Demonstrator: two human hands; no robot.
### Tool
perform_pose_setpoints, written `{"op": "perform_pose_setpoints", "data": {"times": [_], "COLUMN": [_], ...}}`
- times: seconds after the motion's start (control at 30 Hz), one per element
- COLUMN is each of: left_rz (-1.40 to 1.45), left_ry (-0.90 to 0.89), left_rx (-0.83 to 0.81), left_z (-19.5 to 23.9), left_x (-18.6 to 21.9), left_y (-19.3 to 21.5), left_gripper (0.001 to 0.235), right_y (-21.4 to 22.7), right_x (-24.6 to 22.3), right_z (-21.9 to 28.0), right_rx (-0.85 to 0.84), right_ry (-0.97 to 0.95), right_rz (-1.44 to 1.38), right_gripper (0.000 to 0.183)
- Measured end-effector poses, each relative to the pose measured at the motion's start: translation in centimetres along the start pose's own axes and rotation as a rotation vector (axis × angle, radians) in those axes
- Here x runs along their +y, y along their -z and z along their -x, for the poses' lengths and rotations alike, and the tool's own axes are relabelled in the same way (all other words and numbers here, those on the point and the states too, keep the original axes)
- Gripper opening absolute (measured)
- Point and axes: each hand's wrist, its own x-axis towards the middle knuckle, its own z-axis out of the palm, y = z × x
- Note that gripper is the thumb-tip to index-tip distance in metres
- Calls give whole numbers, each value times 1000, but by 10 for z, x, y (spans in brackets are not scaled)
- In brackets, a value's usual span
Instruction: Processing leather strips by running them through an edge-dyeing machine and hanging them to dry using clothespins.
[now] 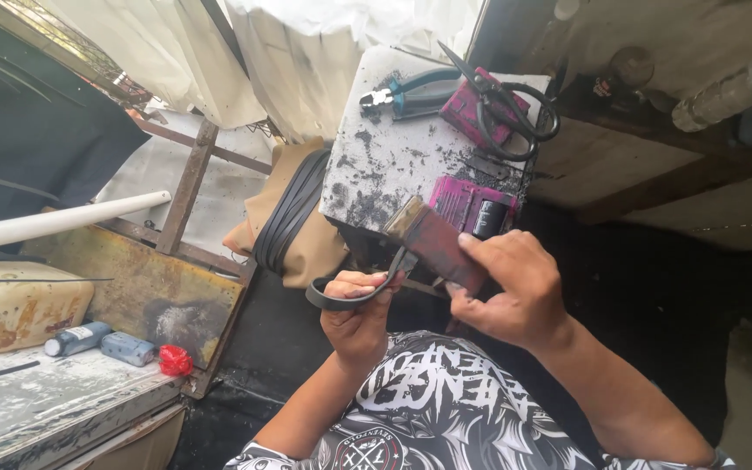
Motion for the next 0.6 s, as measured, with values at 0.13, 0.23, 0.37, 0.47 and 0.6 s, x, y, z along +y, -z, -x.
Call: {"op": "perform_pose_setpoints", "data": {"times": [0.13,0.23,0.37,0.47,0.6], "left_rz": [13,80,-17,113,68], "left_ry": [-2,26,7,29,54], "left_rx": [-24,-9,-1,-14,9], "left_z": [16,-7,10,0,4], "left_x": [-22,5,-16,-6,-6], "left_y": [23,-9,15,0,4], "left_gripper": [27,19,28,20,25], "right_y": [-3,4,-6,4,8], "right_x": [-18,24,0,8,7], "right_z": [6,2,19,-8,-10], "right_rx": [-3,7,0,12,-97], "right_ry": [-25,24,-54,1,37], "right_rz": [-113,70,-120,17,-12], "right_gripper": [39,42,39,41,40]}}
